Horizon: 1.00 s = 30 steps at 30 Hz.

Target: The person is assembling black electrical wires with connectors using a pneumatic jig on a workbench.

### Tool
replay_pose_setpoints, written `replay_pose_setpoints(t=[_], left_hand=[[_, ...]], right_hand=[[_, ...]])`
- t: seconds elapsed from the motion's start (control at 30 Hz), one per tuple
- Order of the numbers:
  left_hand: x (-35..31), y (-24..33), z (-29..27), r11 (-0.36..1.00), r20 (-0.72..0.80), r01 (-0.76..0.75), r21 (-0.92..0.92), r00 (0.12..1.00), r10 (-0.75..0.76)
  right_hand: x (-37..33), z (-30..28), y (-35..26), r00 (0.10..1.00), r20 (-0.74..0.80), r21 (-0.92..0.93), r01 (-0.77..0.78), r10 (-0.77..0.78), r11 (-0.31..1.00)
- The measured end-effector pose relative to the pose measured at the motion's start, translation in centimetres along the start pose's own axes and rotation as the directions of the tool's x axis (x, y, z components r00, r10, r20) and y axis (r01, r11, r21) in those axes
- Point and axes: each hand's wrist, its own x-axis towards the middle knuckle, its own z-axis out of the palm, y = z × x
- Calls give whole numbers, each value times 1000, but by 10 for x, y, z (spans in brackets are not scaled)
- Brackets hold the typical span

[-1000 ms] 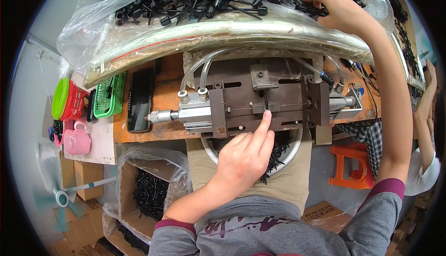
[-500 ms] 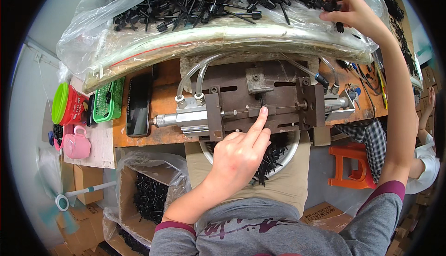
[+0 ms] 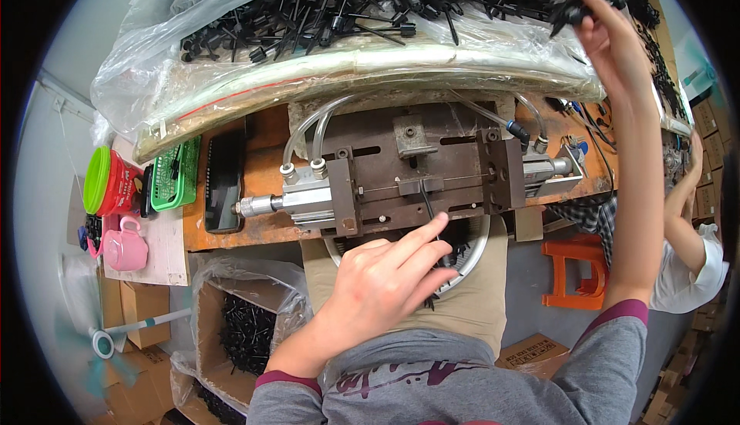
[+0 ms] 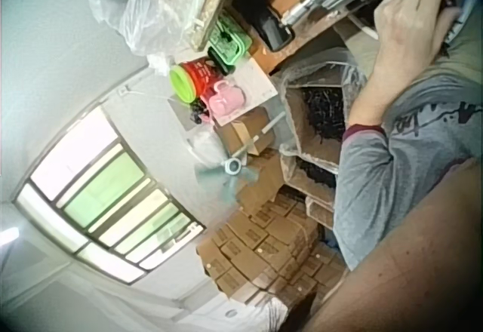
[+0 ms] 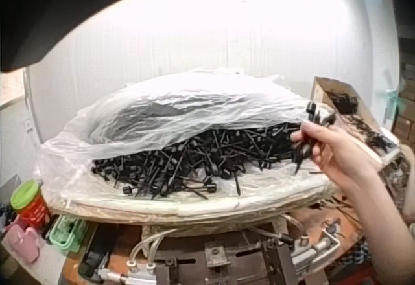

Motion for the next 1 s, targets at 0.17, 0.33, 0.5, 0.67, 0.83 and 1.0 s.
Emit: replay_pose_setpoints(t=[0.17,0.33,0.5,0.67,0.83,1.0], left_hand=[[8,8,-17,942,-177,144,-304,963,-205],[10,7,-19,749,-114,161,-643,947,-302],[0,7,-18,883,-87,154,-443,973,-214],[-8,-5,9,992,-165,106,68,982,-94],[-6,-12,28,950,-98,37,311,995,-7],[3,-10,22,941,-59,59,333,997,-42]], right_hand=[[-112,131,-6,1000,-4,-307,14,-16,951],[-162,142,28,627,528,-456,779,-573,431],[-178,140,41,689,494,-510,723,-530,465],[-184,131,41,865,141,-643,449,-481,620],[-201,136,36,992,-123,-65,22,-30,998],[-205,137,35,959,-66,277,-248,276,928]])
